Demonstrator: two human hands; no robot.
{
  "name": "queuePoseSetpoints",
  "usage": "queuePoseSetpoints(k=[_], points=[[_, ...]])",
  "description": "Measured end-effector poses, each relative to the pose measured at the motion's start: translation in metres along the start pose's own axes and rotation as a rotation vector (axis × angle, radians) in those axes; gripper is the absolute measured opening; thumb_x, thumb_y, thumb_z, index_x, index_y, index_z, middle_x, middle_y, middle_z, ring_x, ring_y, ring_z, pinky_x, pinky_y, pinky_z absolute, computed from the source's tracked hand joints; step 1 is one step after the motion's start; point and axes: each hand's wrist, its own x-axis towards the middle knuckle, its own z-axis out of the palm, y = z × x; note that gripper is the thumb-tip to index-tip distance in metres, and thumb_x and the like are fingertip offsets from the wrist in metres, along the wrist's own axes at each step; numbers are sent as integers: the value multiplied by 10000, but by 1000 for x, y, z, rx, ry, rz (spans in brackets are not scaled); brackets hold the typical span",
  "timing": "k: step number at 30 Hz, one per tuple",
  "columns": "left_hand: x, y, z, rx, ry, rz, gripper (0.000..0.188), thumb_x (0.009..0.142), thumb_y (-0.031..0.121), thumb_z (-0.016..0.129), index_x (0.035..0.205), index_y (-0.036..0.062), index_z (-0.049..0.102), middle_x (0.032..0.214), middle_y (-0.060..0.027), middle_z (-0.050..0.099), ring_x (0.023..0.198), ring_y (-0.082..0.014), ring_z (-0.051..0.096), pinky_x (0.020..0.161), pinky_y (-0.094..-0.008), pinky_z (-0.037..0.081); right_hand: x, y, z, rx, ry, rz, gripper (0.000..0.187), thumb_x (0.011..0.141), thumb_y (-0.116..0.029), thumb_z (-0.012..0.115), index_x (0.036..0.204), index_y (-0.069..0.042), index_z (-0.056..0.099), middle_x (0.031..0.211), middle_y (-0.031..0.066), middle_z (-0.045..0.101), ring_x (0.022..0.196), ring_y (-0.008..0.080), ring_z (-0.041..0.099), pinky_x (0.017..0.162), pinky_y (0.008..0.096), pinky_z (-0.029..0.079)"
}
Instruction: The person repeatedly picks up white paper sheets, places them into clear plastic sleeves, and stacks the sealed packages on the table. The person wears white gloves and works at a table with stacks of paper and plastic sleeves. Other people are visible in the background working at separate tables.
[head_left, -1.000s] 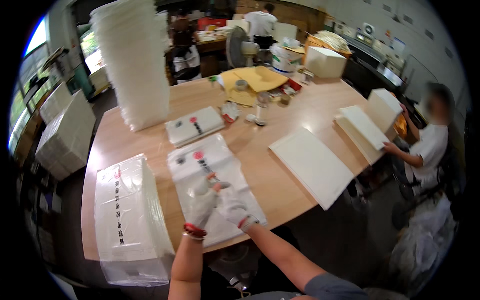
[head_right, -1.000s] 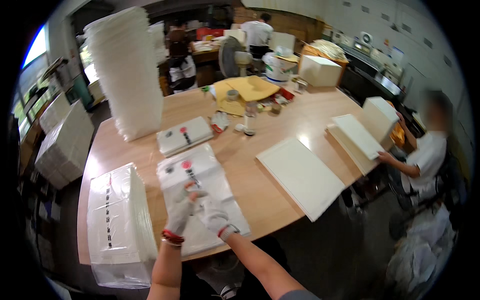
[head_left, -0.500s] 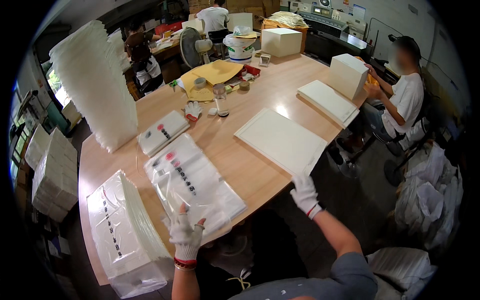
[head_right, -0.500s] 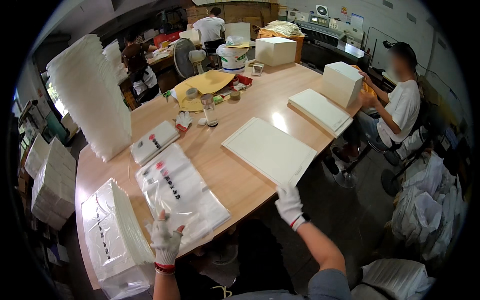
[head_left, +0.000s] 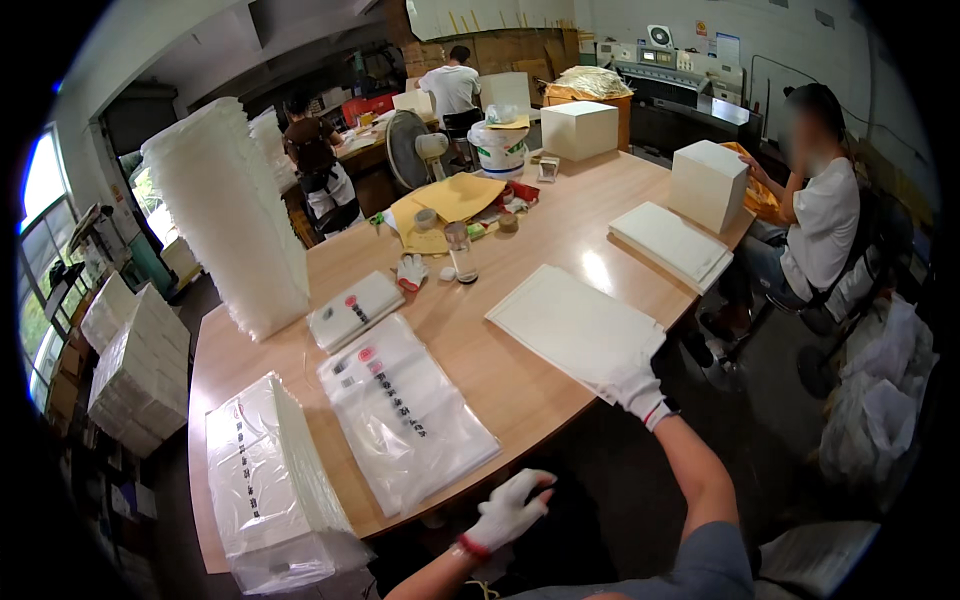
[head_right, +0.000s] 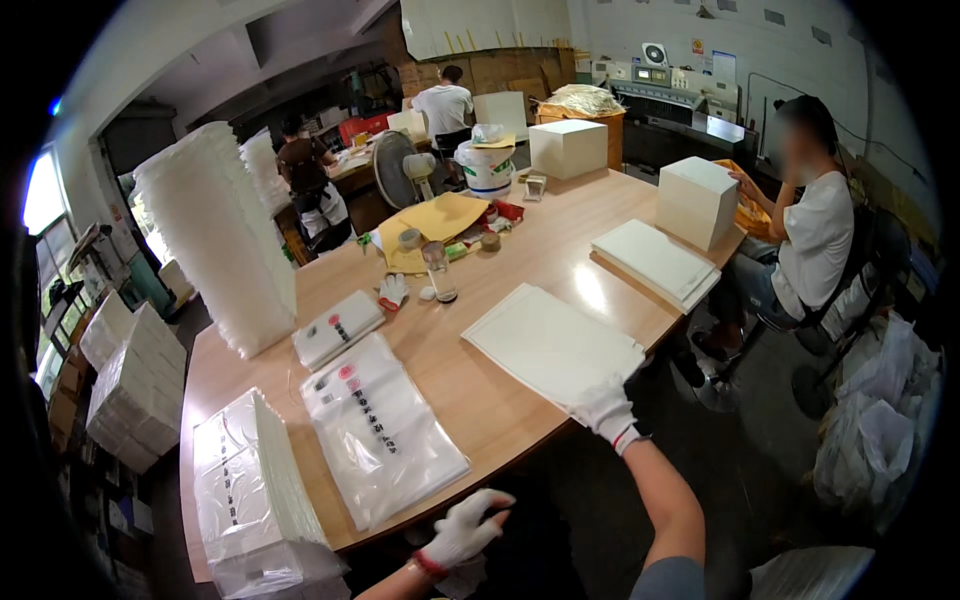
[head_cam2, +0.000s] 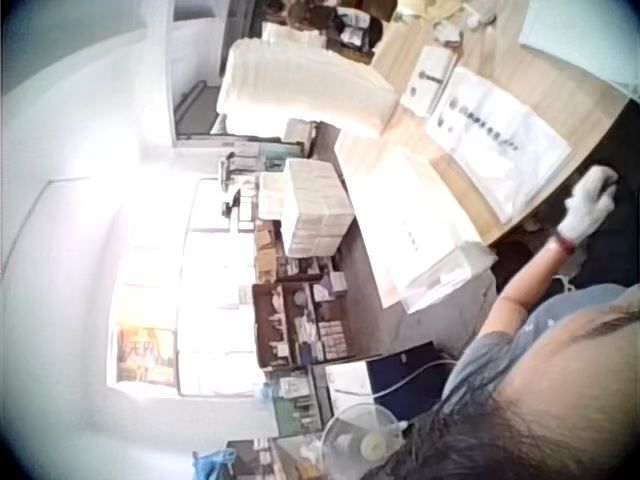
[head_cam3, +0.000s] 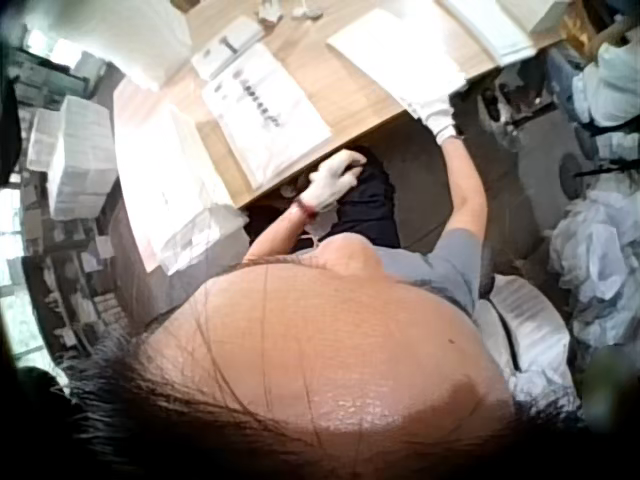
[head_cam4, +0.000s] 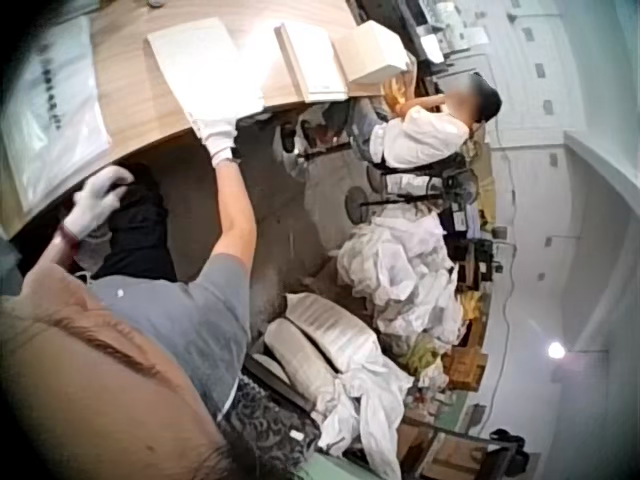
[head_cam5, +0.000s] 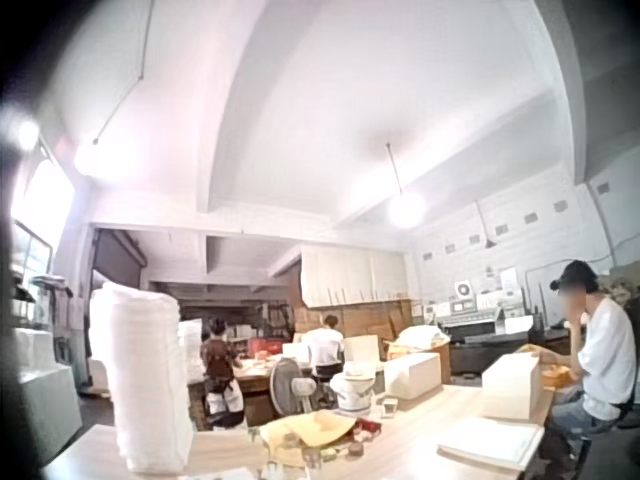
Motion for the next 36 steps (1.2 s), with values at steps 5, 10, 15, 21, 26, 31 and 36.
queuePoseSetpoints(k=[5,10,15,21,26,31,36], points=[[57,-107,63,-1511,-172,-560,405,939,267,435,1276,45,405,1132,-98,559,995,-244,563,919,-366,443,-35,-118,-105,259,102,-309,223,773,-364,567,882,-185,645,927,81,615,953,232,566,919,637,292],[23,-104,35,-754,46,-453,438,777,69,499,1204,-13,446,1026,-130,567,986,-245,543,840,-378,445,-109,-70,-10,1416,-101,478,313,839,-333,573,1000,-69,624,988,133,609,984,255,567,846,394,460],[-8,-44,5,129,39,-587,547,759,279,539,1241,50,413,1066,-215,566,1040,-331,526,890,-375,395,-106,-137,-28,1847,-291,830,576,945,-475,346,1260,-5,454,1010,97,584,905,168,556,795,335,476],[-51,-56,48,761,145,-103,712,660,324,605,1253,-16,408,1338,-274,312,1213,-435,329,954,-524,314,-85,-254,-16,1921,-59,945,363,859,-206,574,1135,26,527,1052,91,577,935,175,550,804,309,462],[-45,-45,-29,641,535,37,582,715,245,664,1229,67,458,1237,-231,458,1002,-380,545,829,-493,450,-77,-246,-22,1780,-54,962,344,815,-159,604,1098,30,550,960,79,604,814,162,580,708,292,489],[-24,-58,-99,483,190,-534,545,758,221,651,1240,54,460,1036,-191,599,1050,-268,554,875,-405,442,-71,-223,-89,1701,27,742,316,819,-123,605,1086,32,538,944,85,614,790,153,589,690,286,489],[-8,-91,-86,-383,194,-247,363,853,173,581,1175,21,509,939,-90,635,824,-167,602,707,-288,487,-66,-191,-160,1447,84,478,280,798,-122,618,1040,12,578,915,114,636,805,197,624,723,309,496]])
